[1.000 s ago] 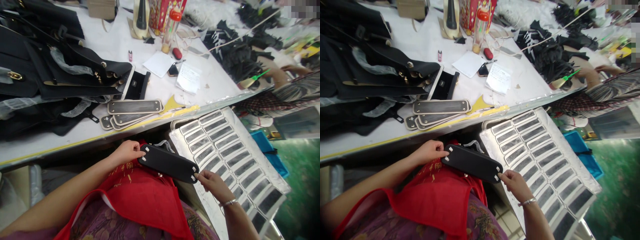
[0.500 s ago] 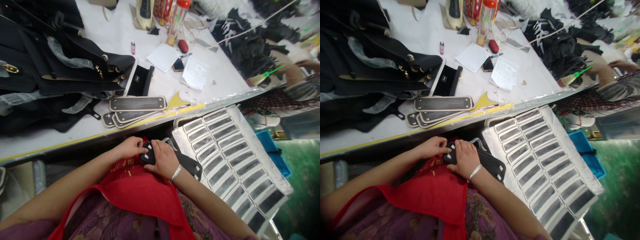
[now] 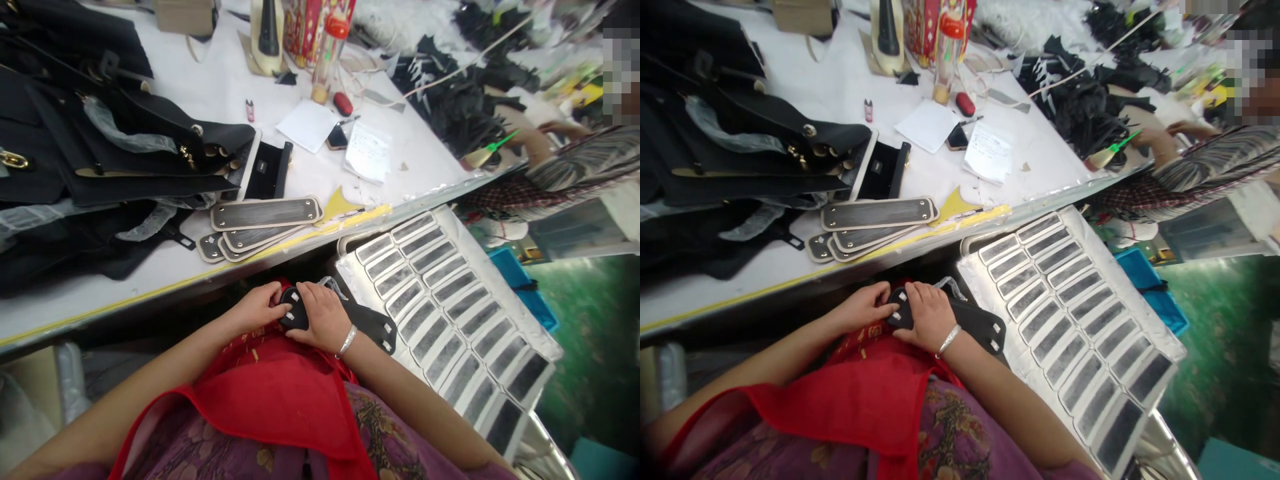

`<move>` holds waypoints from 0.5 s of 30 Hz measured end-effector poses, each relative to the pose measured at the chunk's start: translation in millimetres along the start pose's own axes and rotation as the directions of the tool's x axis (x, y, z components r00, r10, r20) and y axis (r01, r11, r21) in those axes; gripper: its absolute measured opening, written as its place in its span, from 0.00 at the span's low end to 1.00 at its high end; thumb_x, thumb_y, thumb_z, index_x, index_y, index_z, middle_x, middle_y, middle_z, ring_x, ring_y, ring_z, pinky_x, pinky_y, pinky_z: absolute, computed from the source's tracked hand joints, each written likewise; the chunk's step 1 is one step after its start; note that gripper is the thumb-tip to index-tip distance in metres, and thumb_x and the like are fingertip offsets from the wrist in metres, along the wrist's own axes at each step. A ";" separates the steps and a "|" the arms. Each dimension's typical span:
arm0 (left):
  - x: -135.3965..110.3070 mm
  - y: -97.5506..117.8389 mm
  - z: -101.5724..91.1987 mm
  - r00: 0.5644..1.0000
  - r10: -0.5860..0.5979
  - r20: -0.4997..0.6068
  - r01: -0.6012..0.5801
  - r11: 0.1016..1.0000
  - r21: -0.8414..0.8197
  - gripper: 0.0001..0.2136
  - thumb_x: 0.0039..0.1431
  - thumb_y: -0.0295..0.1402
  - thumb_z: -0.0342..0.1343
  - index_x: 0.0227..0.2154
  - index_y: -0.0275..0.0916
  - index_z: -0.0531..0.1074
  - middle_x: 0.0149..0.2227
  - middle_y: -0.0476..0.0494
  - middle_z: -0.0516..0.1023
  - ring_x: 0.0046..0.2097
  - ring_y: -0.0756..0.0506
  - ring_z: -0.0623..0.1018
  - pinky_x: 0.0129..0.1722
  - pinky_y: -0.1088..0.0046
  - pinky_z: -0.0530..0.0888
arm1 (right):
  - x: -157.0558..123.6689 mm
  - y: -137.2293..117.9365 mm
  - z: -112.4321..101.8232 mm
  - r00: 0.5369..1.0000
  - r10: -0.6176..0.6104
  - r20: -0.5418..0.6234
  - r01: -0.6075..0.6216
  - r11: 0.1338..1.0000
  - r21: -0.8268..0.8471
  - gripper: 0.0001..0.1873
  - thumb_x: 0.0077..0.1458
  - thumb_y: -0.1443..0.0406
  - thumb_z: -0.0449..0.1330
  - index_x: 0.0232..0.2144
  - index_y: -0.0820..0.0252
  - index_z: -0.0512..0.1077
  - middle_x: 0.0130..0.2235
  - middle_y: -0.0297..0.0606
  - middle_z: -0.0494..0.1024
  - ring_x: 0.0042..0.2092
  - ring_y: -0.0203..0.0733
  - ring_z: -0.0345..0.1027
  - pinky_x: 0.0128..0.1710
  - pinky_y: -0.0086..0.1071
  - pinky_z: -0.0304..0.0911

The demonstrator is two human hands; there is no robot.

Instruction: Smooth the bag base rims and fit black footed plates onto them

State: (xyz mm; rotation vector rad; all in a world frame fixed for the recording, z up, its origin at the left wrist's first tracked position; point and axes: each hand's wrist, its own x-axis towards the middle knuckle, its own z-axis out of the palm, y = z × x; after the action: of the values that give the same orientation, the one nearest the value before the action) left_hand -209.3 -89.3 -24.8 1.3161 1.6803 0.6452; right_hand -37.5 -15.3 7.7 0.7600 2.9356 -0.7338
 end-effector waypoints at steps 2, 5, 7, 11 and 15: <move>0.2 -2.5 -5.6 0.999 -0.014 0.043 0.014 1.000 -0.008 0.13 0.48 0.43 0.54 0.22 0.40 0.59 0.21 0.55 0.63 0.25 0.50 0.65 0.25 0.74 0.61 | -9.3 13.2 -11.0 1.000 -0.026 0.005 0.026 0.998 0.053 0.53 0.37 0.46 0.64 0.59 0.67 0.52 0.57 0.55 0.61 0.57 0.56 0.54 0.56 0.48 0.50; -5.4 0.1 -18.3 0.997 -0.048 0.062 0.049 0.999 -0.009 0.17 0.46 0.47 0.57 0.31 0.39 0.65 0.29 0.50 0.72 0.31 0.47 0.72 0.30 0.72 0.68 | -40.8 45.1 -35.7 0.996 0.066 -0.057 -0.059 0.991 0.121 0.53 0.40 0.45 0.63 0.60 0.68 0.50 0.58 0.55 0.60 0.58 0.54 0.54 0.57 0.47 0.52; -9.9 9.5 -23.4 0.998 -0.022 -0.053 0.025 0.997 0.067 0.23 0.46 0.49 0.57 0.40 0.39 0.65 0.39 0.45 0.74 0.38 0.44 0.74 0.38 0.68 0.71 | -71.6 69.4 -51.5 0.976 0.187 -0.114 -0.169 0.974 0.151 0.49 0.42 0.47 0.63 0.59 0.67 0.52 0.57 0.54 0.60 0.58 0.52 0.54 0.57 0.47 0.52; -3.7 41.5 -6.2 0.940 0.326 -0.101 -0.269 0.889 0.371 0.31 0.47 0.51 0.56 0.53 0.41 0.60 0.53 0.39 0.67 0.53 0.38 0.68 0.54 0.60 0.64 | -130.3 105.4 -63.0 0.888 0.419 -0.189 -0.362 0.891 0.275 0.42 0.43 0.51 0.64 0.56 0.64 0.57 0.56 0.53 0.63 0.56 0.52 0.58 0.56 0.49 0.54; 18.6 74.6 45.6 0.809 0.561 0.178 -0.573 0.681 0.457 0.37 0.48 0.53 0.55 0.57 0.38 0.55 0.57 0.37 0.64 0.57 0.37 0.64 0.58 0.57 0.58 | -155.0 122.4 -45.7 0.804 0.573 -0.158 -0.380 0.701 0.603 0.35 0.47 0.55 0.63 0.55 0.62 0.59 0.54 0.50 0.67 0.53 0.46 0.64 0.54 0.44 0.59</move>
State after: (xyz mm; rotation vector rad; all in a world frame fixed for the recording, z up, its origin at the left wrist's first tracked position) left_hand -134.1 -54.3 8.5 2.2666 1.4479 0.5508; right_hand 160.1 29.3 15.7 1.7889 2.5341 -1.5258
